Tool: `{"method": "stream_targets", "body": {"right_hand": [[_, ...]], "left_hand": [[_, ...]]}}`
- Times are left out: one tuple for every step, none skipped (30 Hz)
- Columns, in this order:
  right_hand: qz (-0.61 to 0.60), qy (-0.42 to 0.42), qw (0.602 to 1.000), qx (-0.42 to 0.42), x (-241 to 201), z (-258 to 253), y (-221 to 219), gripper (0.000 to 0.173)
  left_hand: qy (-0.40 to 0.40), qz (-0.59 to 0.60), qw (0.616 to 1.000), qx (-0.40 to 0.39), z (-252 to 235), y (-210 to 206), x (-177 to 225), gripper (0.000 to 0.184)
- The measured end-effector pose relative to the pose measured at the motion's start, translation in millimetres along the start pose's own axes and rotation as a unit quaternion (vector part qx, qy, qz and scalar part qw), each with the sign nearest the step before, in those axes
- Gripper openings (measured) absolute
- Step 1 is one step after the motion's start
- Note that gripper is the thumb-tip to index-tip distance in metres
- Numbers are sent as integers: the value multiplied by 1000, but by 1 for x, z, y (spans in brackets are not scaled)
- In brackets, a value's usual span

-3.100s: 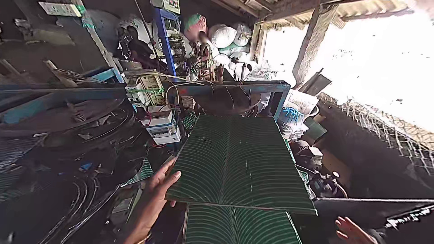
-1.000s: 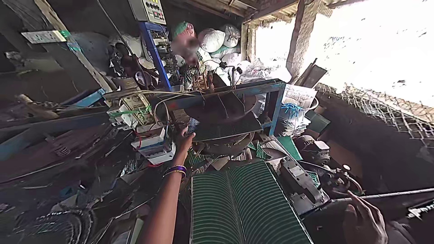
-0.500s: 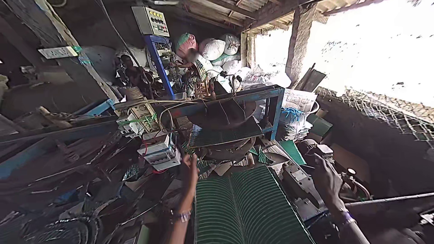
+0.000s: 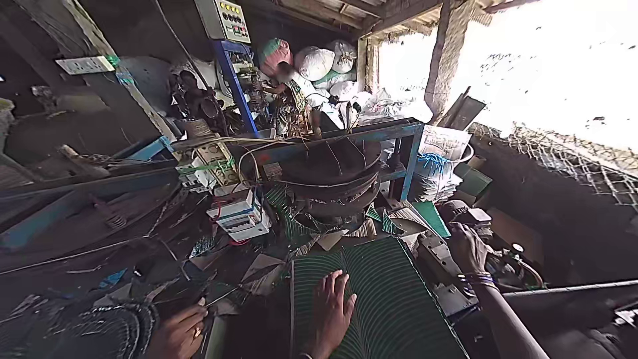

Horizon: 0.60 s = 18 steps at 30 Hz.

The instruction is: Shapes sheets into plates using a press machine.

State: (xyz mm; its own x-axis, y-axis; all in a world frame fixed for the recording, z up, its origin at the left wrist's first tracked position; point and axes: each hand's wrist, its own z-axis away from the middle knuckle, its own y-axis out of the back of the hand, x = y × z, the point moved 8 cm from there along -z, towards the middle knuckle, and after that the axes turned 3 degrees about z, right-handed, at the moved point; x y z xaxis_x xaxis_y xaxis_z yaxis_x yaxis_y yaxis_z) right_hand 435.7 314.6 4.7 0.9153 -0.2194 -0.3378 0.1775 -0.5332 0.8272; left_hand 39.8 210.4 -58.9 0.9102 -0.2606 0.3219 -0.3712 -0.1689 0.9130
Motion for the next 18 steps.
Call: {"method": "stream_targets", "body": {"right_hand": [[-1, -10, 1000, 1, -5, 2, 7, 26], [6, -32, 998, -60, -16, 5, 23, 31], [26, -60, 968, -243, -32, 9, 43, 42], [15, -74, 970, -232, -40, 12, 55, 43], [0, -76, 981, -178, -43, 13, 60, 41], [-12, -73, 985, -155, -49, 15, 67, 40], [-13, -76, 984, -162, -55, 18, 77, 40], [-11, -83, 979, -183, -61, 21, 86, 41], [-11, -88, 975, -202, -66, 23, 93, 41], [-14, -90, 974, -210, -69, 23, 97, 40], [-17, -89, 973, -212, -68, 24, 97, 40], [-18, -86, 974, -210, -64, 23, 92, 41], [-11, -79, 973, -214, -53, 20, 78, 42], [-1, -72, 970, -233, -40, 17, 64, 44], [-6, -62, 975, -214, -26, 17, 52, 43], [-61, -47, 997, -30, -5, 18, 39, 32], [-113, -42, 992, 38, 13, 25, 38, 26], [-152, -57, 985, 54, 29, 40, 48, 26]], "left_hand": [[2, 1, 1000, 0, 0, -1, 0, 52], [2, 6, 1000, 5, 0, -1, 0, 51], [-2, 14, 1000, 16, 0, 0, 1, 50], [-3, 17, 1000, 18, 1, 0, 2, 50], [-3, 19, 1000, 18, 1, 1, 3, 50], [-3, 19, 1000, 17, 0, 3, 3, 50], [-2, 16, 1000, 12, 0, 2, 3, 50], [1, 15, 1000, 4, 0, 2, 3, 50], [3, 15, 1000, 0, 0, 1, 2, 51], [4, 15, 1000, -1, 0, 1, 1, 51], [4, 17, 1000, 1, 0, 1, 1, 51], [4, 25, 1000, 2, 0, 1, 0, 51], [8, 40, 999, -3, 0, 1, -1, 50], [18, 68, 997, -12, -1, 0, -3, 50], [33, 108, 993, -20, -2, 0, -8, 49], [49, 159, 986, -21, -4, 1, -14, 49], [66, 224, 972, -15, -7, 5, -21, 51], [81, 297, 951, 1, -14, 12, -29, 54]]}}
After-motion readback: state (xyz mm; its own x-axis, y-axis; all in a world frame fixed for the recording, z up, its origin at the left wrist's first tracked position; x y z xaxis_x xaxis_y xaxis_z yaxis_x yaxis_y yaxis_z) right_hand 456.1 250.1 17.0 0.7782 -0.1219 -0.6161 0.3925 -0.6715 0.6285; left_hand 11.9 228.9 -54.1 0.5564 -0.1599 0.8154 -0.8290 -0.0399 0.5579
